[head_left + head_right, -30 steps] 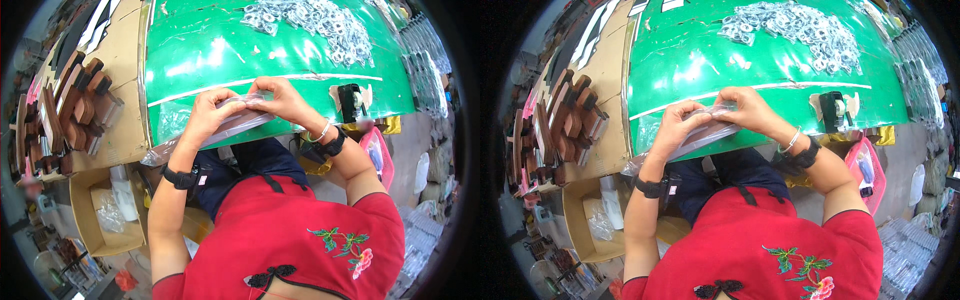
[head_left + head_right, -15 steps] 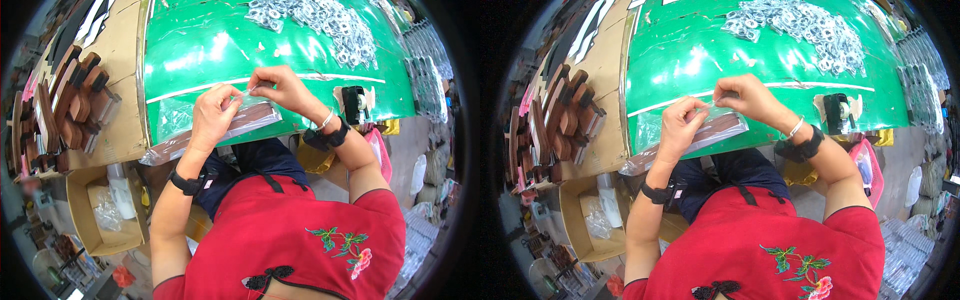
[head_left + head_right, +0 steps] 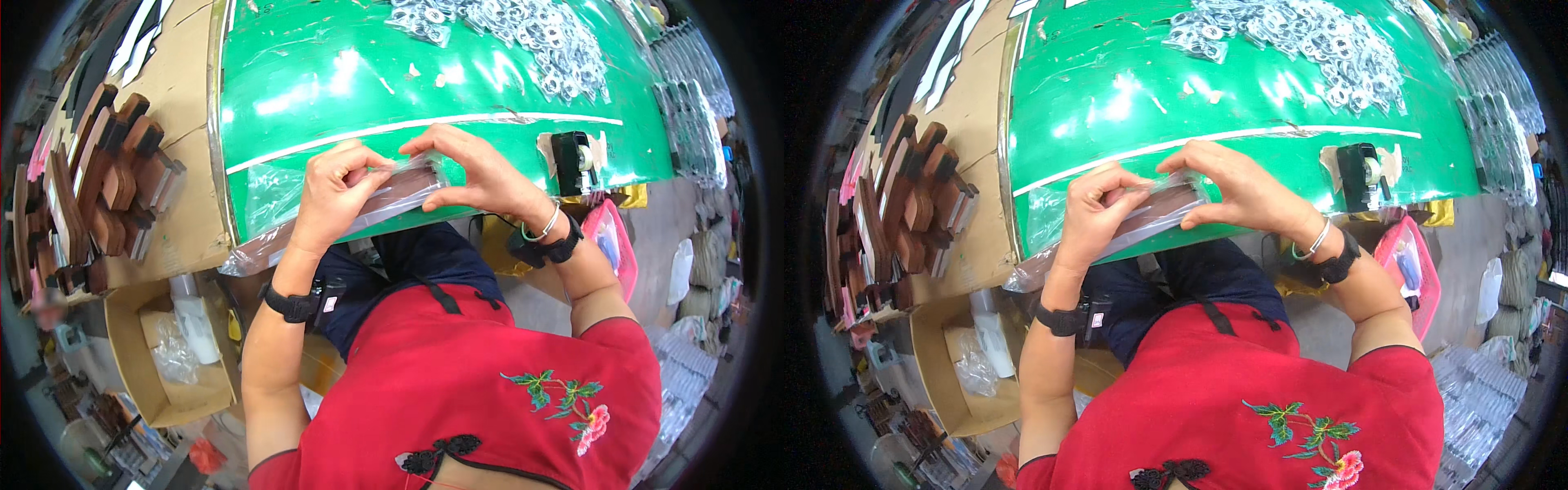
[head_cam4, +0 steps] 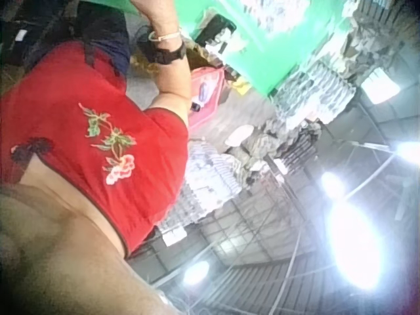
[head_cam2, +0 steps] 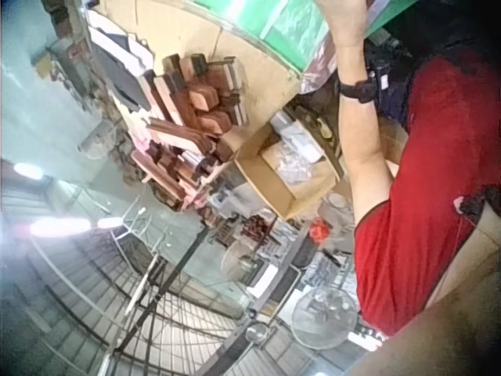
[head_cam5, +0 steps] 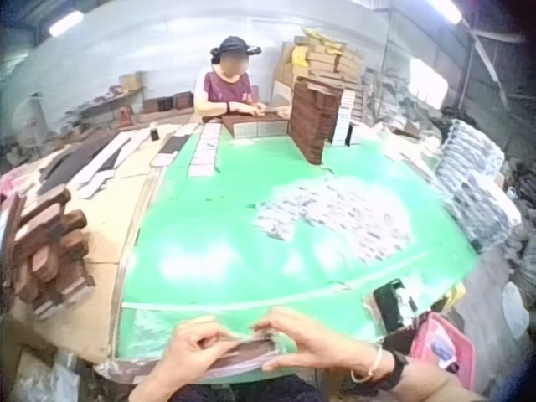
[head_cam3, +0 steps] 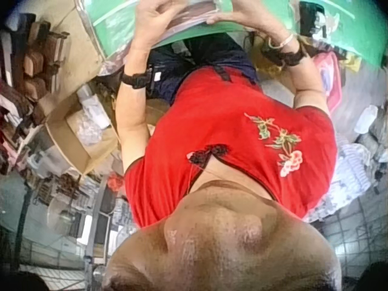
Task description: Packaging wooden furniture components into plastic bags and sealing them with tape using a dispenser.
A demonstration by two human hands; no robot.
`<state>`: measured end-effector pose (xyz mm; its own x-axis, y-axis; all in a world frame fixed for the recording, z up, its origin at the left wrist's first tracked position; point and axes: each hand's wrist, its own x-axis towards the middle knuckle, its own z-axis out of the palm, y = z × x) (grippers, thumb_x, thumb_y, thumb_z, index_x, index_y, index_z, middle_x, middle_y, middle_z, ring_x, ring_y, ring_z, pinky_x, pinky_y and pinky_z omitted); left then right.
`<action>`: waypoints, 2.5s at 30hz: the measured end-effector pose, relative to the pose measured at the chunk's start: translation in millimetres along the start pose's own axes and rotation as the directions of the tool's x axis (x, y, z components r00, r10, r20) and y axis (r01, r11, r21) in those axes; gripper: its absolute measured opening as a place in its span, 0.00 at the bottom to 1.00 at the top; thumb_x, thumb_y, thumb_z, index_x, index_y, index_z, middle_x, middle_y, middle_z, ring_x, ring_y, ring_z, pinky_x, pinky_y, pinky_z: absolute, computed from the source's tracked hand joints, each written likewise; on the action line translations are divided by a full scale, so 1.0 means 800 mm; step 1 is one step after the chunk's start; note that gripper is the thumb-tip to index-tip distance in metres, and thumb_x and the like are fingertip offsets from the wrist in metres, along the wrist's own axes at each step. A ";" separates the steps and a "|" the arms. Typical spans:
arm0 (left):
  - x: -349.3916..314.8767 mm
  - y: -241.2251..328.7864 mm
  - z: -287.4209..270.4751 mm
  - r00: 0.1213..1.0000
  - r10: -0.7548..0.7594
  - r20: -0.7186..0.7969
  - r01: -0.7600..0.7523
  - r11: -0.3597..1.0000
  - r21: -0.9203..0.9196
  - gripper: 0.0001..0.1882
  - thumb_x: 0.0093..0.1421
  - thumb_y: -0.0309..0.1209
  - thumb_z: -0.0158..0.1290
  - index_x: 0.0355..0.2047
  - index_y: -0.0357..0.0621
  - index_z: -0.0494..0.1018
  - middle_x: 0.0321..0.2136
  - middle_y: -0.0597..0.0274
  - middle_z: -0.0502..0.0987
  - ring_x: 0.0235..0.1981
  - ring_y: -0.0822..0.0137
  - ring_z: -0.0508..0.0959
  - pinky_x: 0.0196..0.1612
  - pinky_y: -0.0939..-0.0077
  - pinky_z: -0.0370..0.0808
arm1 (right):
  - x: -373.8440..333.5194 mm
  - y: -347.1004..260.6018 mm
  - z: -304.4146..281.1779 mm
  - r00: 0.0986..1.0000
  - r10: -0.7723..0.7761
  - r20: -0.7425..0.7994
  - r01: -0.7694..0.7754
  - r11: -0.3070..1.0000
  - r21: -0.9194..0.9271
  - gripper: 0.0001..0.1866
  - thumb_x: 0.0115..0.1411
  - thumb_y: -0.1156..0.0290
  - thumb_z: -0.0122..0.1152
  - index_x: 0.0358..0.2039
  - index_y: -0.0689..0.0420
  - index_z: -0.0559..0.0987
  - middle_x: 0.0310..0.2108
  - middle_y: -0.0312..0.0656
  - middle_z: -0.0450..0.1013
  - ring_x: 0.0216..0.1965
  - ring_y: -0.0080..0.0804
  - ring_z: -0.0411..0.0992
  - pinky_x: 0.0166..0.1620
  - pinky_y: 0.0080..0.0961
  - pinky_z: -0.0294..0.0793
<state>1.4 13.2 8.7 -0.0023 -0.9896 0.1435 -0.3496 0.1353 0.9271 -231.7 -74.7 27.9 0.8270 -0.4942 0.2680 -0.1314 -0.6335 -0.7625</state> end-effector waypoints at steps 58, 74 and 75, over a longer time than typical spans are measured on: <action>0.030 0.085 0.181 0.903 0.412 0.119 -0.422 0.803 0.421 0.26 0.54 0.25 0.65 0.56 0.44 0.78 0.54 0.50 0.79 0.57 0.50 0.76 0.61 0.61 0.70 | -0.260 0.048 -0.067 0.418 0.235 -0.878 -0.746 0.641 -0.184 0.27 0.51 0.57 0.77 0.47 0.56 0.76 0.30 0.36 0.76 0.36 0.35 0.75 0.41 0.35 0.70; 0.069 0.099 0.225 0.851 0.512 0.122 -0.515 0.764 0.388 0.28 0.54 0.23 0.65 0.57 0.45 0.78 0.55 0.48 0.78 0.56 0.50 0.77 0.58 0.61 0.71 | -0.295 0.011 -0.047 0.193 0.539 -0.820 -0.349 0.818 0.456 0.14 0.63 0.71 0.66 0.48 0.57 0.77 0.24 0.27 0.68 0.28 0.13 0.65 0.33 0.16 0.65; 0.068 0.097 0.223 0.854 0.505 0.124 -0.511 0.769 0.384 0.28 0.54 0.23 0.65 0.57 0.45 0.78 0.55 0.48 0.78 0.56 0.50 0.77 0.58 0.61 0.71 | -0.307 0.004 -0.040 0.197 0.591 -0.782 -0.288 0.797 0.530 0.14 0.64 0.72 0.65 0.49 0.58 0.77 0.25 0.26 0.68 0.29 0.12 0.65 0.34 0.16 0.65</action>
<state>-193.1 -38.7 26.6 -0.2950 -0.7829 0.5478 -0.6276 0.5910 0.5068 -453.0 25.8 -21.7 -0.3424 -0.9375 0.0626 -0.0528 -0.0473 -0.9975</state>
